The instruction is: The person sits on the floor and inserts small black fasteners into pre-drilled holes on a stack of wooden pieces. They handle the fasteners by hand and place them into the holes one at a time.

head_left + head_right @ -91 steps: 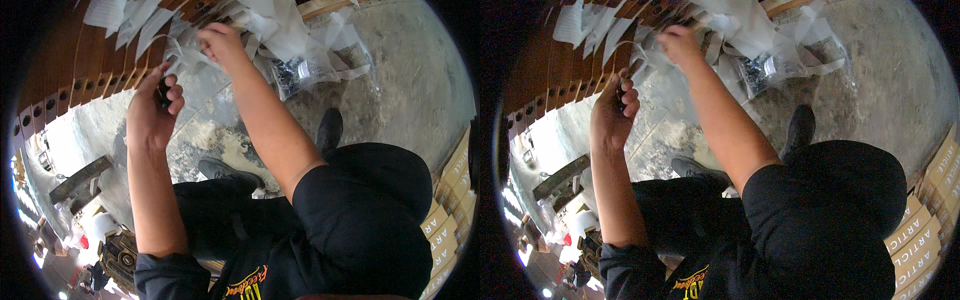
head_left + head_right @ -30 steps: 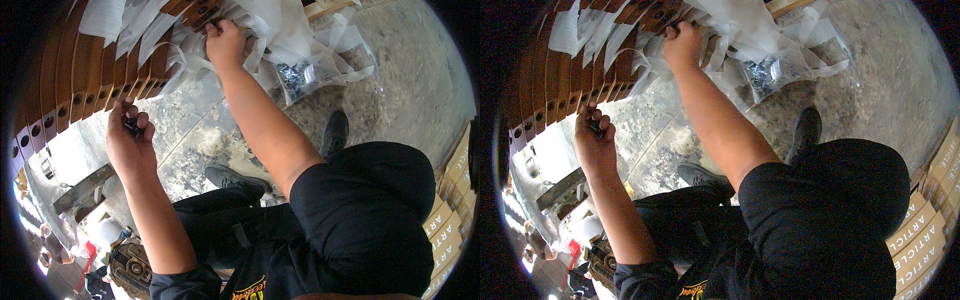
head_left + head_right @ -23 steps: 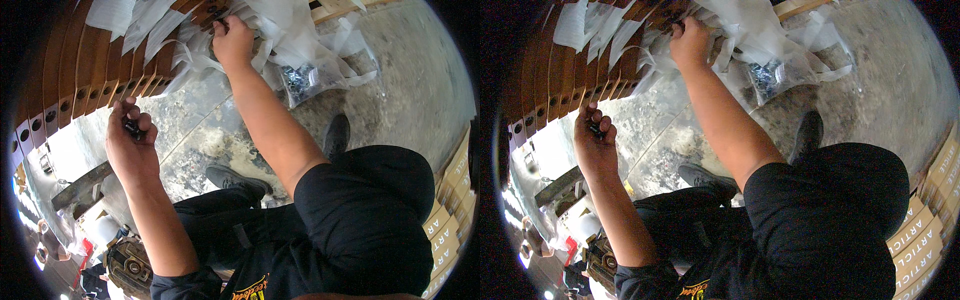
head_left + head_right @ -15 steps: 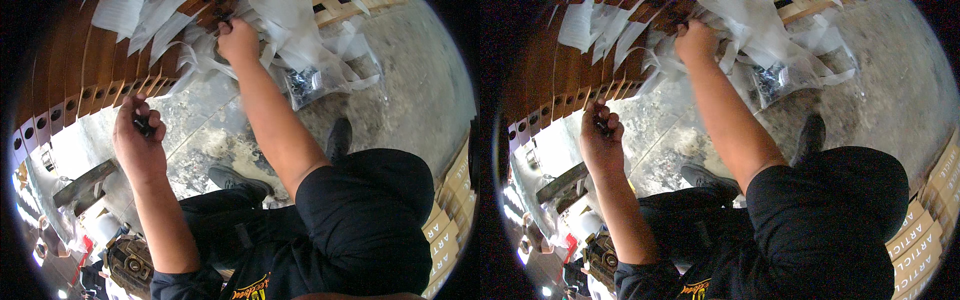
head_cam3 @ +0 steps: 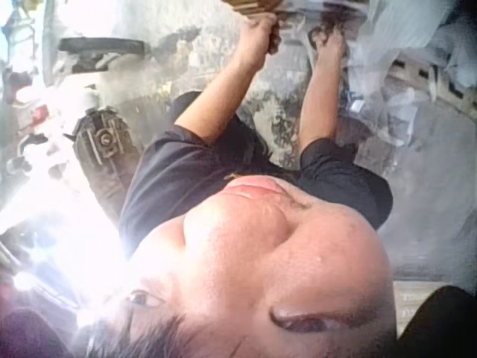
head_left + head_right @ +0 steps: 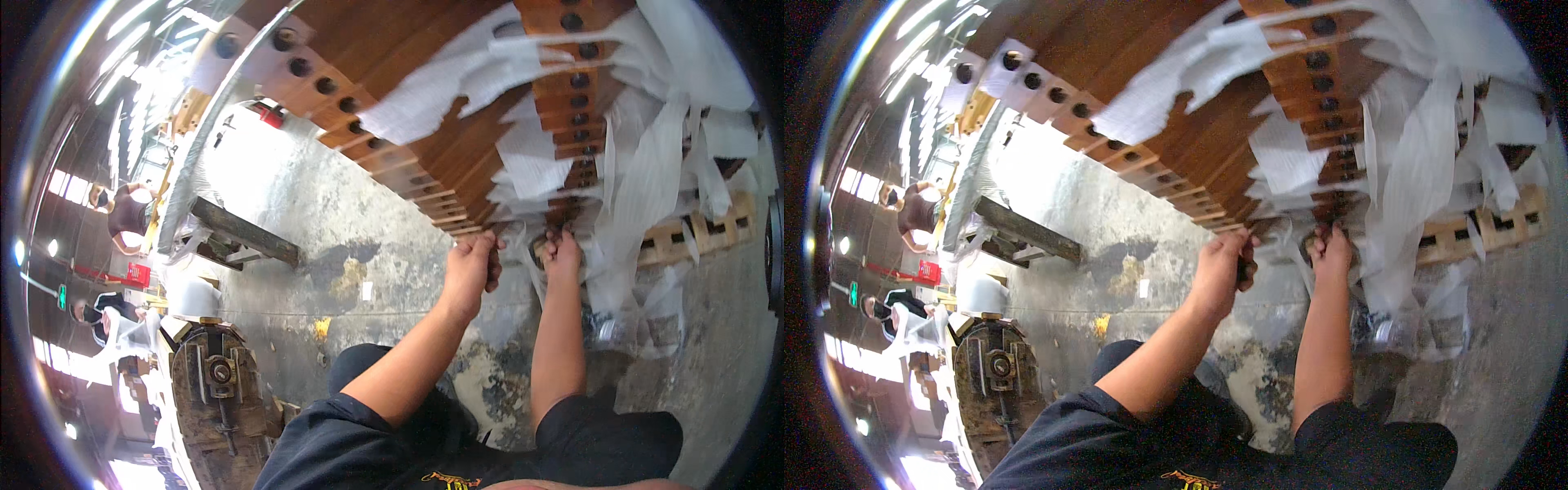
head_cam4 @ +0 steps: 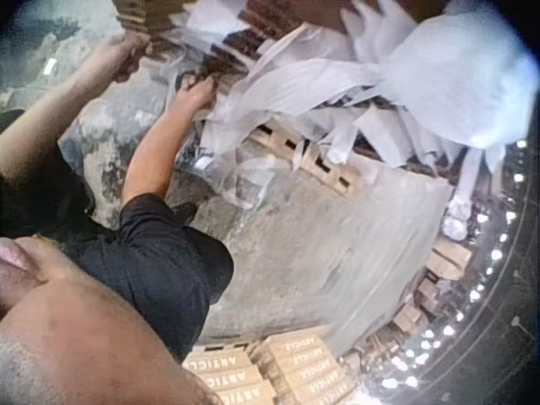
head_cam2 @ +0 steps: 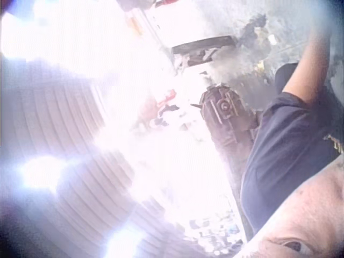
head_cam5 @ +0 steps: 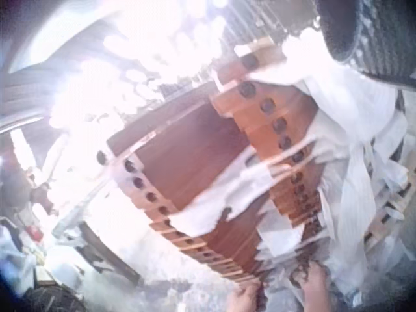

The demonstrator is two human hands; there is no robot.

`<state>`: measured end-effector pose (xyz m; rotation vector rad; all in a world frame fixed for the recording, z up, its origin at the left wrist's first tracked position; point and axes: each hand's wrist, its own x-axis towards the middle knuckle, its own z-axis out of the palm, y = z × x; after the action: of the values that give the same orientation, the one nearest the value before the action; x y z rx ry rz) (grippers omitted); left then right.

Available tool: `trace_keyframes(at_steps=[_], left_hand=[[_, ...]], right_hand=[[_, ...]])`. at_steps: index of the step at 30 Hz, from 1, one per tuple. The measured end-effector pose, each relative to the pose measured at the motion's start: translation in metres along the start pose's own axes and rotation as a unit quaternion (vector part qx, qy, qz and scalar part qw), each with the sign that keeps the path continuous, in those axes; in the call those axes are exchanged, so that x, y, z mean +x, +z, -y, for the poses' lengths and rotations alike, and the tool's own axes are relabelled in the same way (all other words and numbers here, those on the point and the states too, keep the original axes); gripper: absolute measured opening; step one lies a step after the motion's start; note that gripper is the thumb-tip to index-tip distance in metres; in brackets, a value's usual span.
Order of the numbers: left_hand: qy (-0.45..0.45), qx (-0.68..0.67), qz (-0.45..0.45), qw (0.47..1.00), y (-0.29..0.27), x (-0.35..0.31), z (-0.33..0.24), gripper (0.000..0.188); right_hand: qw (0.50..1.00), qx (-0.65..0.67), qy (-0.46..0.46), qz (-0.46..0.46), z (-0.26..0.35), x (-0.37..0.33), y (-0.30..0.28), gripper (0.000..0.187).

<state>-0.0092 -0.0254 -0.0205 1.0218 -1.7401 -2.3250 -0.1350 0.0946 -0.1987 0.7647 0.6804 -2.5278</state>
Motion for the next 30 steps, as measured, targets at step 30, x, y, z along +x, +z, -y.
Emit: trace_keyframes(at_steps=[30], left_hand=[[-0.058,-0.087,0.036,0.994,0.000,-0.028,-0.014,0.024]], right_hand=[[0.998,0.003,0.004,-0.056,-0.009,-0.011,0.011,0.022]])
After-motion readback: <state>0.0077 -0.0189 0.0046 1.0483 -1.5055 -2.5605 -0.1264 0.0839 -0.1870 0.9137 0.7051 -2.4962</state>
